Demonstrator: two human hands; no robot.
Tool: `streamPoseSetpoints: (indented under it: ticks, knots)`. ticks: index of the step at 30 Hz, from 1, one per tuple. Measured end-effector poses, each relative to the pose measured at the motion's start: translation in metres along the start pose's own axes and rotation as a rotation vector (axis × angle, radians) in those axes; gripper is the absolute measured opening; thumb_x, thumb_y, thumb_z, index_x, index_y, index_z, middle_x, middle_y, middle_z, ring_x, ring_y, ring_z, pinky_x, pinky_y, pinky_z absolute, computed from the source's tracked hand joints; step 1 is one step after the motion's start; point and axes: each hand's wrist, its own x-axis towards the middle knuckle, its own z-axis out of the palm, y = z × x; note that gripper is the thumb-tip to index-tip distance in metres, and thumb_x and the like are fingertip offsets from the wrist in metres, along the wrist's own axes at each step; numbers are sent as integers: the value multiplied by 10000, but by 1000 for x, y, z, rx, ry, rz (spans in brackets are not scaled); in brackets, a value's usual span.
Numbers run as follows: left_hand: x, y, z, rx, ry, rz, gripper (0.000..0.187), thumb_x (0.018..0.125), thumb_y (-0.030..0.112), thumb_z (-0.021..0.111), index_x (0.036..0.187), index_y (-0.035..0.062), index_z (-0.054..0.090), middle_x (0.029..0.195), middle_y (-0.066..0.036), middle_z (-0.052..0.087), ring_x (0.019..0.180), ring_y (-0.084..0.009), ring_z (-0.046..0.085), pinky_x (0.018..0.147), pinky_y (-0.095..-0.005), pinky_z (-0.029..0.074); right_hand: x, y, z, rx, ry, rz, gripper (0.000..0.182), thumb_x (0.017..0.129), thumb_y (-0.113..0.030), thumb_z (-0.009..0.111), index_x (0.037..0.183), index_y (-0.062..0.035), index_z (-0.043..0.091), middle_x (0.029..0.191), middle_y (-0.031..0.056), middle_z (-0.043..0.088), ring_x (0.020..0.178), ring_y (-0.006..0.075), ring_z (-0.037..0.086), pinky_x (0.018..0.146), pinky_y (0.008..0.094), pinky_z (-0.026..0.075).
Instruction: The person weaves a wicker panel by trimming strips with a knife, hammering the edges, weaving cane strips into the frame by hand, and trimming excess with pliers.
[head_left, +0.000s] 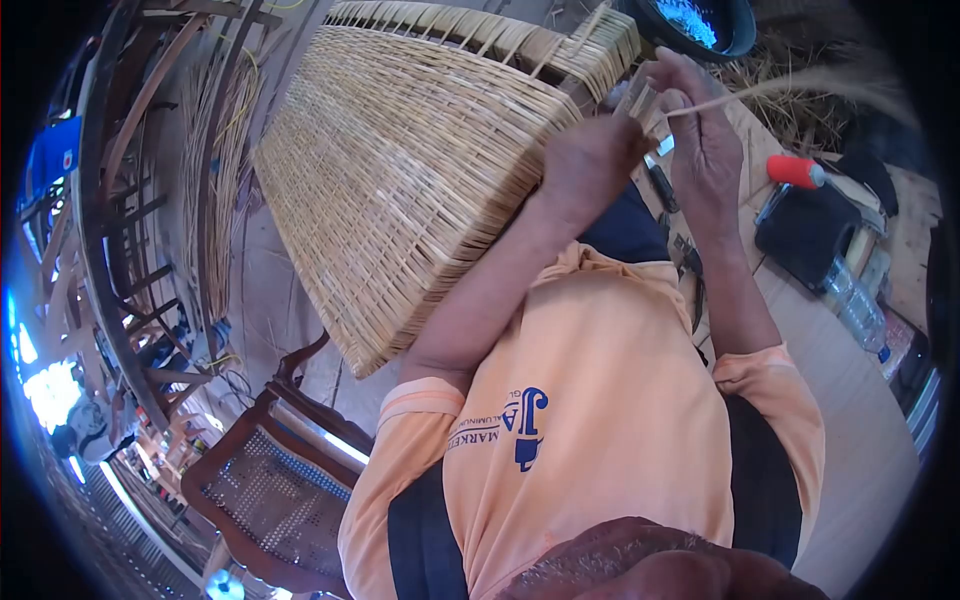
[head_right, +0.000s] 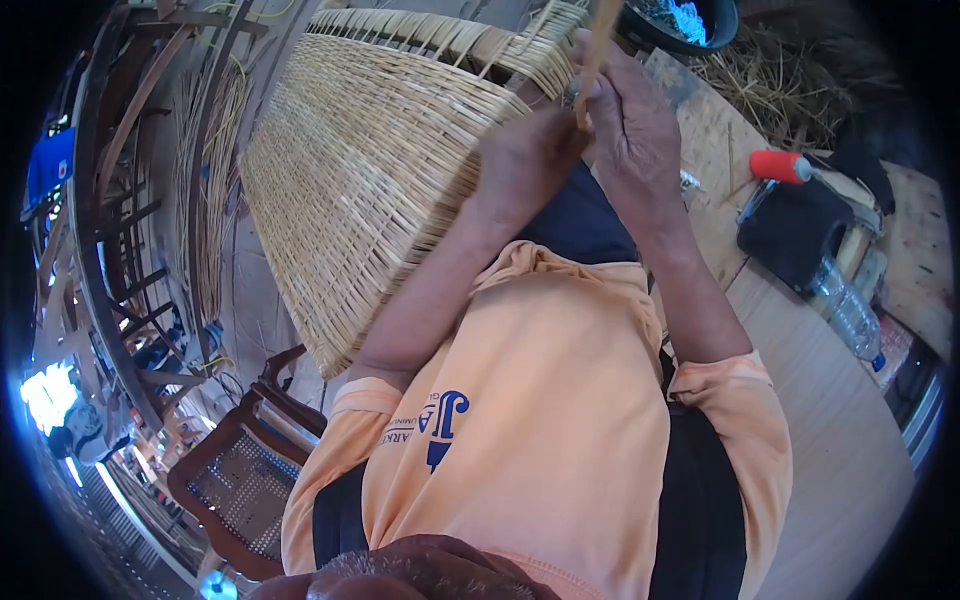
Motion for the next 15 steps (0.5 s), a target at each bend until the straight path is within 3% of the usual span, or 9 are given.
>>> streamPoseSetpoints:
  ticks: [2, 6, 8, 9, 11, 12, 14, 15]
  knots:
    - [-10, 1, 7, -71, -145, -171, 66, 783, 132, 675, 813, 81, 646, 699, -145, 635, 654, -318, 646, 576, -390, 508, 12, -18, 13, 153, -57, 17, 289, 995, -251, 514, 1128, -12, 609, 854, 5, 624, 750, 58, 518, 674, 198, 431]
    - [-16, -9, 14, -112, -52, -236, 38, 778, 99, 663, 793, 76, 637, 683, -143, 631, 671, -314, 654, 580, -396, 509, 12, -10, 34, 389, -45, 61, 281, 995, -274, 515, 1070, -24, 619, 796, -13, 587, 701, 59, 494, 625, 206, 422]
    - [-13, -17, 12, -234, -66, -217, 210, 827, 295, 664, 785, 90, 643, 663, -114, 644, 616, -302, 653, 536, -414, 507, 11, -8, 41, 193, -42, -85, 292, 985, -289, 531, 1015, -13, 622, 741, 18, 591, 635, 83, 489, 573, 238, 414]
    - [-17, -17, 10, -232, -59, -223, 210, 827, 295, 664, 785, 90, 643, 663, -114, 644, 616, -302, 653, 536, -414, 507, 13, -11, 42, 196, -51, -85, 292, 985, -289, 531, 1015, -13, 622, 741, 18, 591, 635, 83, 489, 573, 238, 414]
    - [-12, -6, -16, 216, -590, -177, 275, 851, 352, 605, 832, 89, 683, 685, -112, 660, 633, -306, 664, 578, -440, 523, 26, -14, 42, -319, -196, 110, 337, 960, -310, 550, 877, 5, 636, 663, 65, 566, 580, 127, 481, 549, 282, 409]
    - [-10, -14, -32, 218, -643, -157, 295, 851, 363, 574, 861, 101, 710, 661, -115, 657, 635, -309, 670, 630, -458, 534, 32, -2, 40, -317, -198, 112, 337, 960, -310, 550, 877, 5, 636, 663, 65, 566, 580, 127, 481, 549, 282, 409]
    - [17, -26, -73, 289, -675, -340, 278, 850, 314, 570, 887, 74, 705, 872, -174, 676, 864, -322, 669, 757, -451, 527, 41, 28, 27, -332, -422, 441, 376, 908, -312, 555, 744, 18, 627, 594, 101, 522, 566, 165, 488, 570, 319, 417]
    - [16, -56, -79, 409, -362, -154, 311, 873, 336, 541, 921, 76, 704, 1037, -206, 625, 999, -350, 600, 858, -458, 479, 41, 28, 24, -333, -419, 446, 376, 908, -312, 555, 744, 18, 627, 594, 101, 522, 566, 165, 488, 570, 319, 417]
